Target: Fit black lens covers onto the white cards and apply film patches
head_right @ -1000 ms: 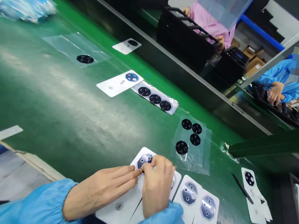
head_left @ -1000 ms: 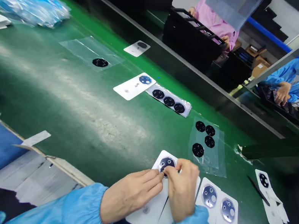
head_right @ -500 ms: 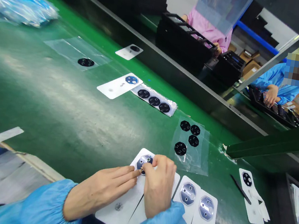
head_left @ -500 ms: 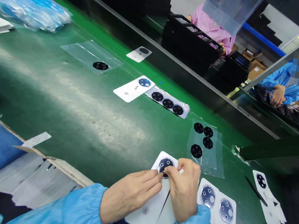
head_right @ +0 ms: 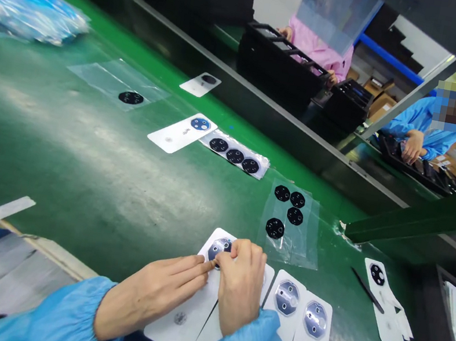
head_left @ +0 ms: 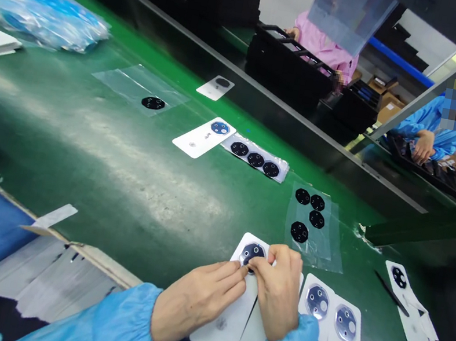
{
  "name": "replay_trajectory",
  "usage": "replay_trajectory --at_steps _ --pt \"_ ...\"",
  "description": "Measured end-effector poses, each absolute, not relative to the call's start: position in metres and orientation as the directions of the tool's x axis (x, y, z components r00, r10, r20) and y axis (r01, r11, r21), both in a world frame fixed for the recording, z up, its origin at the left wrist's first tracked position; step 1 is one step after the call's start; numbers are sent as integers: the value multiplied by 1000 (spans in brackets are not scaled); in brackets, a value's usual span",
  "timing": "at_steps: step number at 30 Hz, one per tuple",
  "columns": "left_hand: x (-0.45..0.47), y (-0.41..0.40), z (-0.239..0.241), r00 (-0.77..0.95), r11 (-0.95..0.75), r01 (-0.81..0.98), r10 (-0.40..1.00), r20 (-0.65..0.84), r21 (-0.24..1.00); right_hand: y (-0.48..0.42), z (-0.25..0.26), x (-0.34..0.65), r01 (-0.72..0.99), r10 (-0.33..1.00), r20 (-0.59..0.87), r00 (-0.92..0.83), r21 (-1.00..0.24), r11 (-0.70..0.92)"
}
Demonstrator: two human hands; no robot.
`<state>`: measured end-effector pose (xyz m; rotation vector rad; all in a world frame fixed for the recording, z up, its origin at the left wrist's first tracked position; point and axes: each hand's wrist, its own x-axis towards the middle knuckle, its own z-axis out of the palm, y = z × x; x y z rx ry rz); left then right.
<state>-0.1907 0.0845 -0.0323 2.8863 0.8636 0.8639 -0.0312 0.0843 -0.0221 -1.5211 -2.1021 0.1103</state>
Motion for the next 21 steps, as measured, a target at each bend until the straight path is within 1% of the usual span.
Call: replay_trajectory --at_steps 2,3,5,8,10,13,15,18,21 --pt "-191 85 -33 699 -852 504 499 512 142 87 -21 -29 845 912 344 -225 -396 358" --pt "-191 85 -33 699 -852 505 495 516 134 89 -19 -27 828 923 315 -220 -441 347" --pt "-192 85 -33 699 -851 510 495 517 125 94 -12 -19 755 956 252 -150 -595 276" --pt "-193 85 -34 701 -854 507 487 521 116 99 0 -2 538 988 143 59 -838 89" --pt "-194 84 -34 701 -856 505 484 523 116 100 4 10 363 987 16 158 -931 -43" --pt "-195 84 -33 692 -849 511 500 521 135 99 4 21 153 976 -153 157 -972 -177" --pt "-196 85 -33 688 -849 503 506 521 161 98 3 24 62 971 -195 139 -977 -205" --pt "-199 89 -33 673 -855 464 511 535 231 97 2 22 -20 974 -171 149 -985 -170" --pt "-202 94 -33 628 -854 462 506 592 239 96 1 19 13 978 -124 169 -992 -128"
